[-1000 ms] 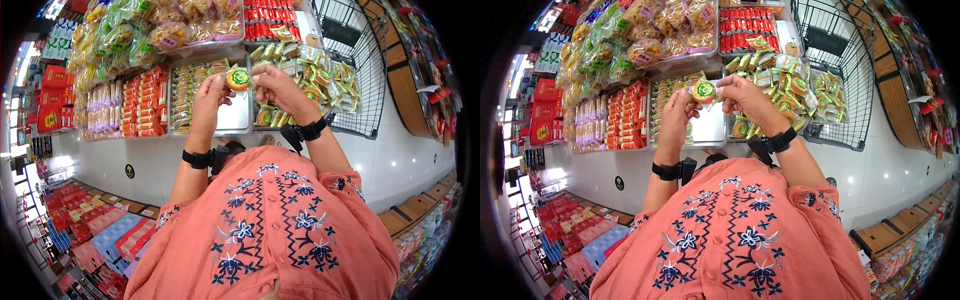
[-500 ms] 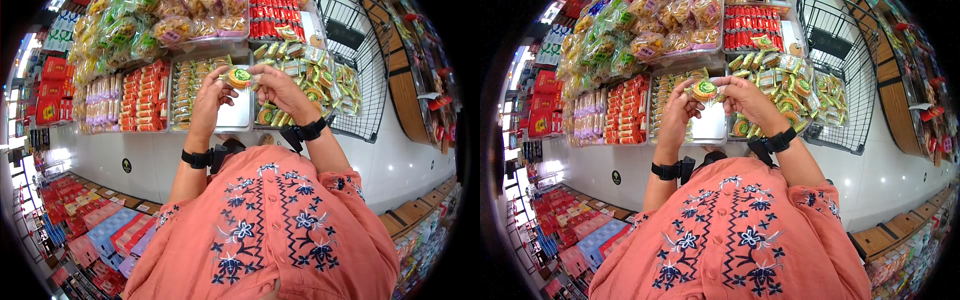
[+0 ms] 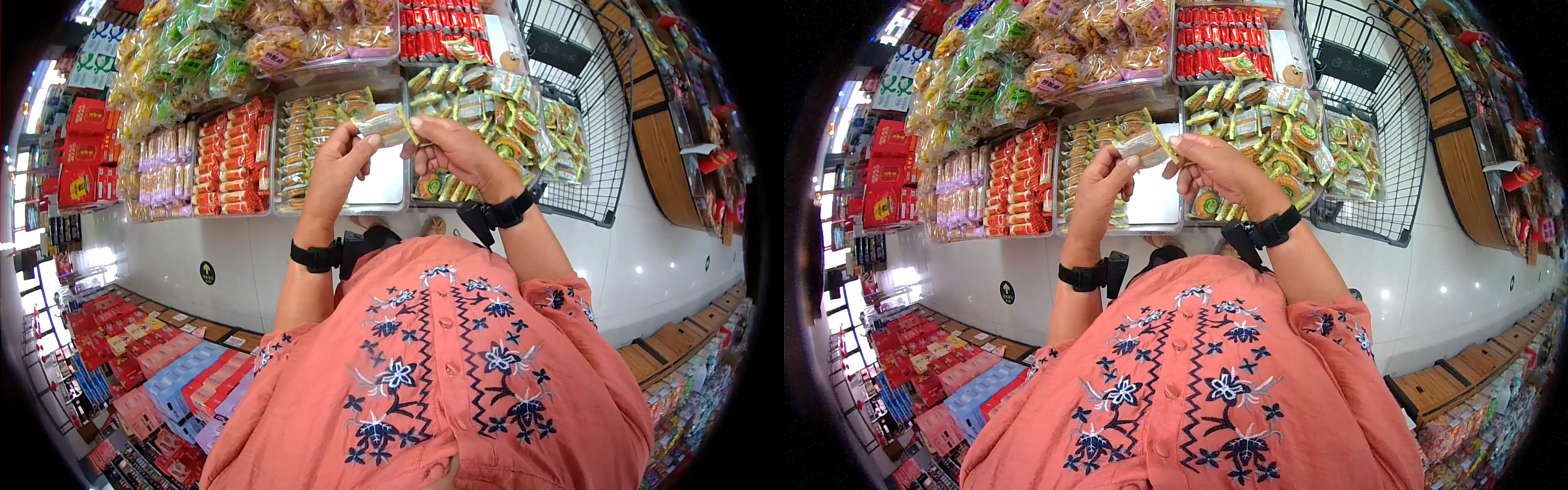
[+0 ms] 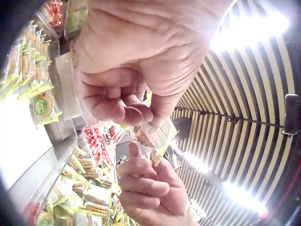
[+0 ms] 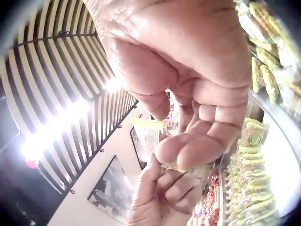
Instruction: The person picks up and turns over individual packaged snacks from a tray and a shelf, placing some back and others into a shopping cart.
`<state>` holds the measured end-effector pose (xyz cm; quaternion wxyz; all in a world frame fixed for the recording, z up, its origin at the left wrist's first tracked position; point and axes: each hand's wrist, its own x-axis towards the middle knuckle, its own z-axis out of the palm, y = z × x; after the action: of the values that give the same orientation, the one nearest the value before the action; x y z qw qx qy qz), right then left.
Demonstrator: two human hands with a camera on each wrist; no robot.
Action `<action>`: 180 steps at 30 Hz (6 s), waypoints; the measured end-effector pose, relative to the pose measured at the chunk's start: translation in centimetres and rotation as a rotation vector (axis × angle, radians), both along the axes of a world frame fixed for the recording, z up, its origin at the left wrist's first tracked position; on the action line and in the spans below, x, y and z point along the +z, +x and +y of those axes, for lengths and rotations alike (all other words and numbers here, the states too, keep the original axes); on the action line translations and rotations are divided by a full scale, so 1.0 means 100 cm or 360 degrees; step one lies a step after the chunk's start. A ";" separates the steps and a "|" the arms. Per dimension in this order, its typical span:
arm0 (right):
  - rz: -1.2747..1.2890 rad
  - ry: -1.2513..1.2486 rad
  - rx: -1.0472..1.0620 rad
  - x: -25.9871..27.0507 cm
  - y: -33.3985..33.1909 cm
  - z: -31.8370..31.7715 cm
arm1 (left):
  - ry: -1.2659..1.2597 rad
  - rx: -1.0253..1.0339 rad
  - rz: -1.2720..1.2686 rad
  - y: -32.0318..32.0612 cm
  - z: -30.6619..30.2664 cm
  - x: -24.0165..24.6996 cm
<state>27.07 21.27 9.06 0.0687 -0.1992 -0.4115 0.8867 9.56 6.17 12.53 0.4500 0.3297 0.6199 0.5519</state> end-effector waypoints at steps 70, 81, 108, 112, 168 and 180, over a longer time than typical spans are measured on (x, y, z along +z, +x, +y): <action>-0.0192 -0.0100 0.0439 -0.019 -0.026 -0.010 | -0.0101 0.0109 -0.0194 -0.021 -0.010 -0.007; -0.0138 0.0223 -0.0027 0.001 -0.024 -0.013 | -0.0133 0.0154 -0.0121 -0.025 -0.015 -0.002; -0.0510 0.0761 -0.0292 -0.074 -0.064 -0.011 | 0.0046 -0.0159 0.1957 -0.082 0.041 -0.083; -0.0543 0.0734 -0.0288 -0.084 -0.081 -0.009 | -0.0037 -0.0263 0.2208 -0.085 0.057 -0.098; -0.1479 0.2443 -0.0838 -0.043 -0.044 0.180 | -0.0144 -0.0010 0.2316 -0.073 0.041 -0.102; -0.1763 0.2574 -0.0607 -0.074 -0.055 0.191 | -0.0125 0.0153 0.2031 -0.042 -0.005 -0.083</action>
<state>21.60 40.36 1.69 0.1233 -0.5406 -0.8266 0.0961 5.36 5.72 4.27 -0.0210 0.5486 0.7996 0.2433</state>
